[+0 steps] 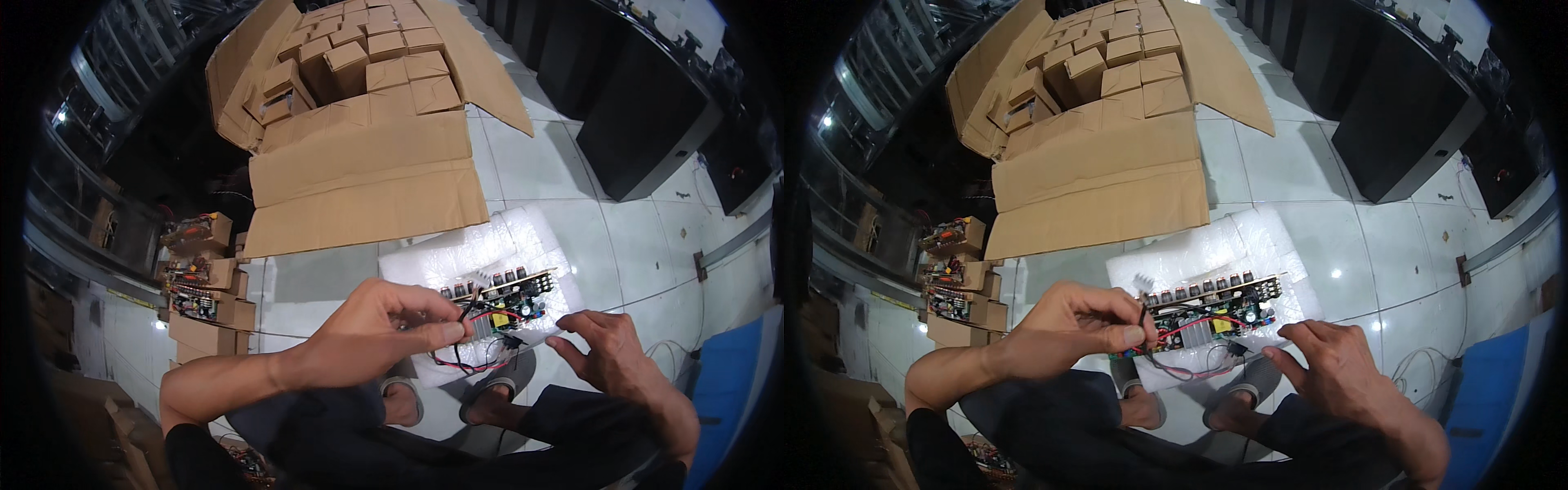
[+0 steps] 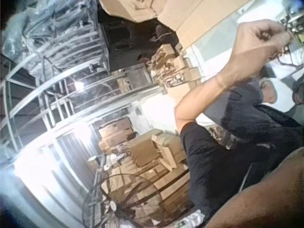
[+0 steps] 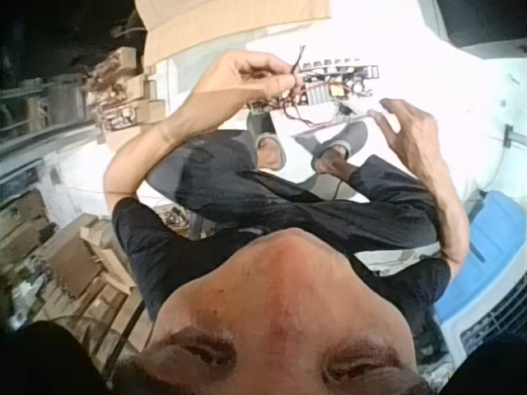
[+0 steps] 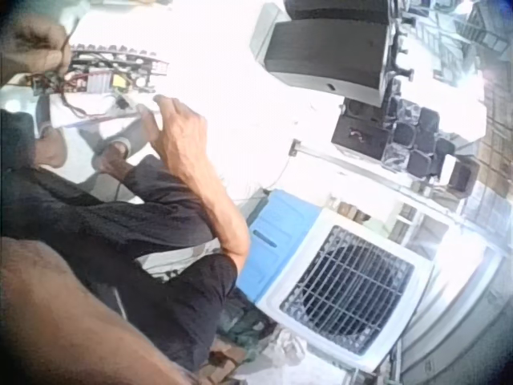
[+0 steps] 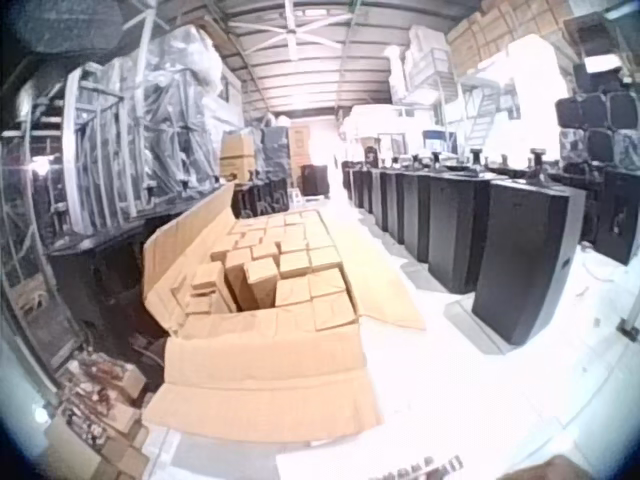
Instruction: The person uses a hot glue gun to apply glue to a wire and then connects the wire to a circuit board. They then place the circuit board into a plastic bag and put it into a cardboard box.
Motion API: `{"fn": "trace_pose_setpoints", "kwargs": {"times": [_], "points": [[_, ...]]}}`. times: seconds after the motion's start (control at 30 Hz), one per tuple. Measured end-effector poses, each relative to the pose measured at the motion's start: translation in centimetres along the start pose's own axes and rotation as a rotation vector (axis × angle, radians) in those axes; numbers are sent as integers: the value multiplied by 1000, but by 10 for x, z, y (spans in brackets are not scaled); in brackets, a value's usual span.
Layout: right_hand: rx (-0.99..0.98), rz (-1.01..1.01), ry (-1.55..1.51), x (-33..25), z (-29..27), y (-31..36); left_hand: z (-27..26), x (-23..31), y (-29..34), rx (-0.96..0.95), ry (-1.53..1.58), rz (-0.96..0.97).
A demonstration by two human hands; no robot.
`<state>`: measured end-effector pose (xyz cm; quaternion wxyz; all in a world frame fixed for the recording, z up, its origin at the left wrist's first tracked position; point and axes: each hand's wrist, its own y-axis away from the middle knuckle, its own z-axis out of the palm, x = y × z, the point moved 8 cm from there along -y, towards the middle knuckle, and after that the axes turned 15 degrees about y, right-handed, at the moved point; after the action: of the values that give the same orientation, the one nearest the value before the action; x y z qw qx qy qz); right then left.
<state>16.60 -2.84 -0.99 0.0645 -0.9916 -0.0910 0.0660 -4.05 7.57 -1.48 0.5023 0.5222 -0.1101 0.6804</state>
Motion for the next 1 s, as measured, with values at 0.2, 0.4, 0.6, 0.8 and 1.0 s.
{"fn": "trace_pose_setpoints", "kwargs": {"times": [0.2, 0.4, 0.6, 0.8, 1.0], "points": [[108, -57, -25, -7, -11, -9, -13, -6, -6, 140, 25, 78], [374, 59, -289, -10, -48, -14, 15, -6, -13, 125, -93, 95], [185, 354, -672, -1, -47, -9, 49, 0, -13, 101, -419, 90], [75, 421, -811, 5, -35, -4, 58, -3, -11, 48, -571, 173], [-44, 432, -809, 2, -26, -6, 59, -6, -10, 42, -547, 149]]}}
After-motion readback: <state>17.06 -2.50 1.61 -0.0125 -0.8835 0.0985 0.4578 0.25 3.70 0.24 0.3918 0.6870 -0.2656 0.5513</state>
